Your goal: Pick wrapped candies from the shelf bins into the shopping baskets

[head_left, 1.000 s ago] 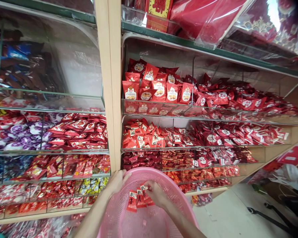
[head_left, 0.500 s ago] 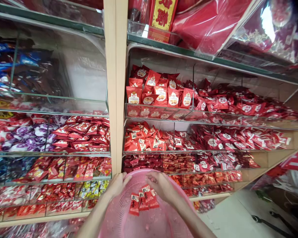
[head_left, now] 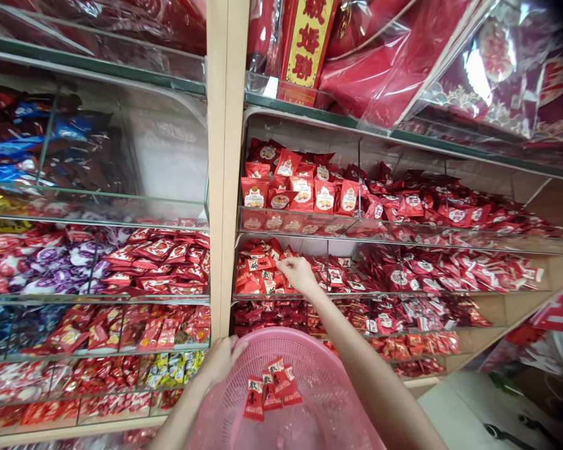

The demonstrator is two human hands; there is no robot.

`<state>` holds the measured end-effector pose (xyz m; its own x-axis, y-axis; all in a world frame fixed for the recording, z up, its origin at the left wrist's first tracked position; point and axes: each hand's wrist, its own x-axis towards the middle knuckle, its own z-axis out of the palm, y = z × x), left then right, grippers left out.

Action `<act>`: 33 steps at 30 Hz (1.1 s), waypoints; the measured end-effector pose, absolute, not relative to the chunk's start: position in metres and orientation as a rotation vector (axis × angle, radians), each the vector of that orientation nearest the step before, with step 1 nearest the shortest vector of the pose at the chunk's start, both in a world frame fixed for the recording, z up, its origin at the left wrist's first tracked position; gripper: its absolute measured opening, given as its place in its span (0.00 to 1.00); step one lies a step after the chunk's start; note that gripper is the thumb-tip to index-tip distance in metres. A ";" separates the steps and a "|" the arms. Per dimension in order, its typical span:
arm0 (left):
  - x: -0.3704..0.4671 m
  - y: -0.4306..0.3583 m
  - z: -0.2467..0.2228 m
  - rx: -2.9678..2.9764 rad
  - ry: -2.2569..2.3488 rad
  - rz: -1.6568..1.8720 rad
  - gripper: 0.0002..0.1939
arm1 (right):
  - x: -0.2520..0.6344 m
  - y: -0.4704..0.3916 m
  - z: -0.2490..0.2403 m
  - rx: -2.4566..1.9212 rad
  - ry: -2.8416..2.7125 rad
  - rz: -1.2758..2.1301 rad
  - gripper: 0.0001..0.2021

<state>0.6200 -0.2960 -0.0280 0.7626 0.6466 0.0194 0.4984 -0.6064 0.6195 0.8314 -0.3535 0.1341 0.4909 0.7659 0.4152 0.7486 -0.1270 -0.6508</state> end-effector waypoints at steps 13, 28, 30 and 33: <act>0.621 -0.295 -0.032 2.330 0.847 0.349 0.24 | 0.822 -0.335 0.132 -1.486 -0.919 0.550 0.12; 0.621 -0.295 -0.032 2.304 0.824 0.333 0.25 | 0.789 -0.441 0.094 -1.083 -0.925 0.998 0.10; 0.622 -0.295 -0.033 2.299 0.826 0.331 0.25 | 0.775 -0.444 0.067 -1.058 -0.808 1.191 0.13; 0.623 -0.294 -0.034 2.329 0.814 0.331 0.24 | 0.756 -0.445 0.032 -1.283 -0.865 1.275 0.17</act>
<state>0.6226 -0.2936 -0.0339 0.7763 0.6299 0.0249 0.4686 -0.6030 0.6456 0.7561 -0.4450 0.0323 0.1608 0.9692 -0.1867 -0.1849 -0.1563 -0.9703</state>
